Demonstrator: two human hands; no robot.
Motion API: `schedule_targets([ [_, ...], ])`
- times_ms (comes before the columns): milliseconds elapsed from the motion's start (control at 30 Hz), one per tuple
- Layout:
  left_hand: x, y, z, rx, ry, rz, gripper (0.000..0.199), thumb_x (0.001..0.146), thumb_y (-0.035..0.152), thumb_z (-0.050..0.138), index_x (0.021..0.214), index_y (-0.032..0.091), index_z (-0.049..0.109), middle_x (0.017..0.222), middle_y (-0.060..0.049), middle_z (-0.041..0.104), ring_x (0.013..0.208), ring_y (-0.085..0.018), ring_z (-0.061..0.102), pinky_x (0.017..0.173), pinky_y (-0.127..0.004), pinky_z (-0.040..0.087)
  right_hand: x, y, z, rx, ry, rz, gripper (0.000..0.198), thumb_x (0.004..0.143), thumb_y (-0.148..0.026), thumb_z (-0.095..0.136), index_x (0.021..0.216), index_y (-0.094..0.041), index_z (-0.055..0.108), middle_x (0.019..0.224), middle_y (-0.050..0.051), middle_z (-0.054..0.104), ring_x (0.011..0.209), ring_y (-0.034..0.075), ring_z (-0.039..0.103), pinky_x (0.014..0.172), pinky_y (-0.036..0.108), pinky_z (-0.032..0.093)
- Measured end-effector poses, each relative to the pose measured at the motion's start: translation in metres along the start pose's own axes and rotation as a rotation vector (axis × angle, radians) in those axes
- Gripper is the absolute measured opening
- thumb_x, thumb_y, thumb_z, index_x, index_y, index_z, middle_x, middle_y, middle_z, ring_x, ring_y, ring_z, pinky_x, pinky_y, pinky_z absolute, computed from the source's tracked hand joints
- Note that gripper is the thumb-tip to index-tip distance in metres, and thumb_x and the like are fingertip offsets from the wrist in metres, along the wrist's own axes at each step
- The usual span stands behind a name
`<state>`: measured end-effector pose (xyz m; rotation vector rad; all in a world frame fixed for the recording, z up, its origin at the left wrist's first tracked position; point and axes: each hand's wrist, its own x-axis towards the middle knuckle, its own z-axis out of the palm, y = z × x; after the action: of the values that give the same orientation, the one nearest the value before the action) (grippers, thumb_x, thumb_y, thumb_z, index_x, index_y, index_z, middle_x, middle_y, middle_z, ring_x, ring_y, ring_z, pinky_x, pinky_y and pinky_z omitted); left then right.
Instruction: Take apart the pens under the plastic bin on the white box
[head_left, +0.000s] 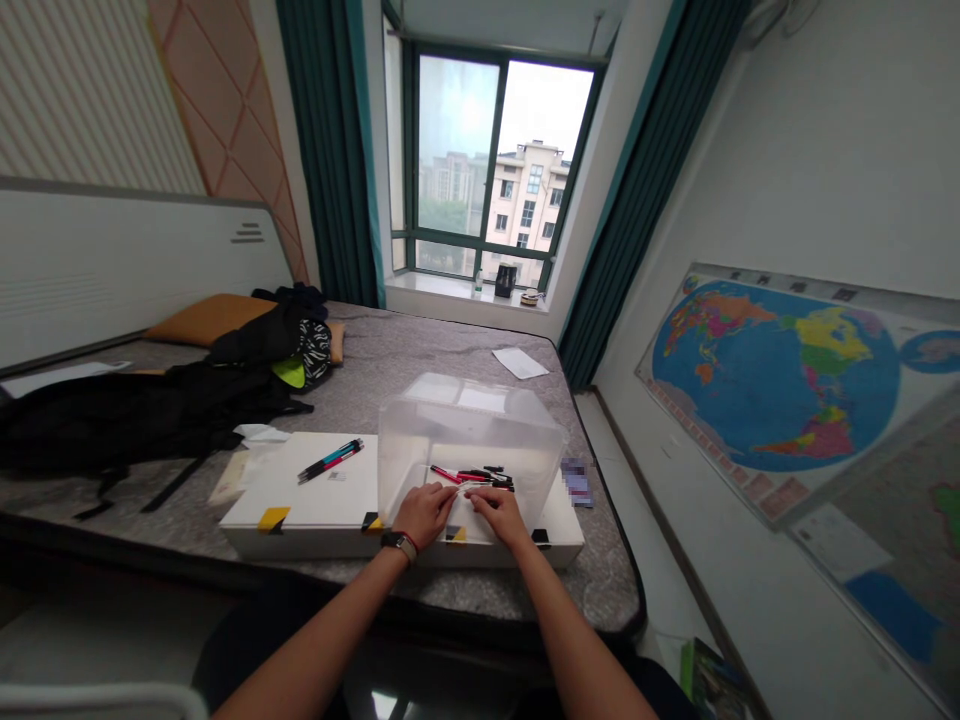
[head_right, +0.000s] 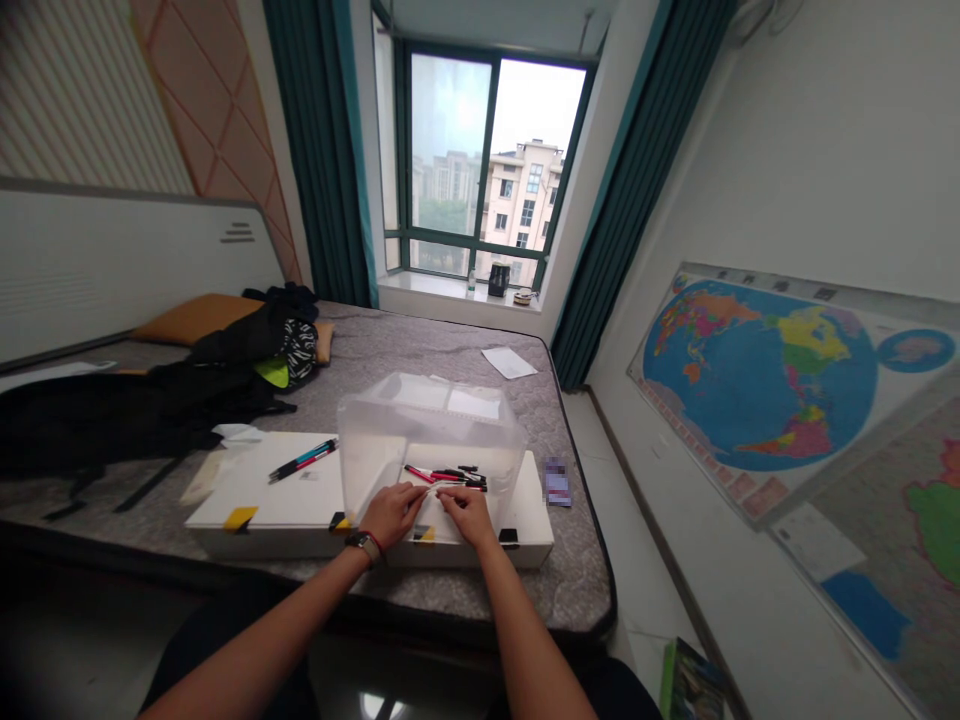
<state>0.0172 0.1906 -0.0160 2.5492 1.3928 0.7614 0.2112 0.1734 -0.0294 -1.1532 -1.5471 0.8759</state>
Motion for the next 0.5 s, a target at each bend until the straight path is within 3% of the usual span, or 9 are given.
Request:
schedule_targets([
  [267, 0.0, 0.0, 0.001, 0.012, -0.017, -0.004, 0.035, 0.094, 0.04, 0.033, 0.109, 0.029, 0.063, 0.082, -0.004, 0.061, 0.08, -0.018, 0.055, 0.073, -0.03, 0.037, 0.002, -0.002, -0.002, 0.026, -0.089, 0.01, 0.034, 0.08, -0.045, 0.059, 0.106, -0.025, 0.07, 0.102, 0.006, 0.071, 0.097, 0.025, 0.064, 0.084, 0.04, 0.05],
  [500, 0.0, 0.0, 0.002, -0.004, 0.013, -0.01, 0.03, 0.092, 0.038, 0.038, 0.104, 0.025, 0.062, 0.093, -0.005, 0.065, 0.087, -0.019, 0.057, 0.076, -0.031, 0.036, 0.002, 0.006, 0.001, 0.016, 0.104, 0.097, 0.038, 0.079, -0.046, 0.059, 0.105, -0.021, 0.07, 0.091, 0.006, 0.073, 0.071, 0.02, 0.066, 0.07, 0.034, 0.054],
])
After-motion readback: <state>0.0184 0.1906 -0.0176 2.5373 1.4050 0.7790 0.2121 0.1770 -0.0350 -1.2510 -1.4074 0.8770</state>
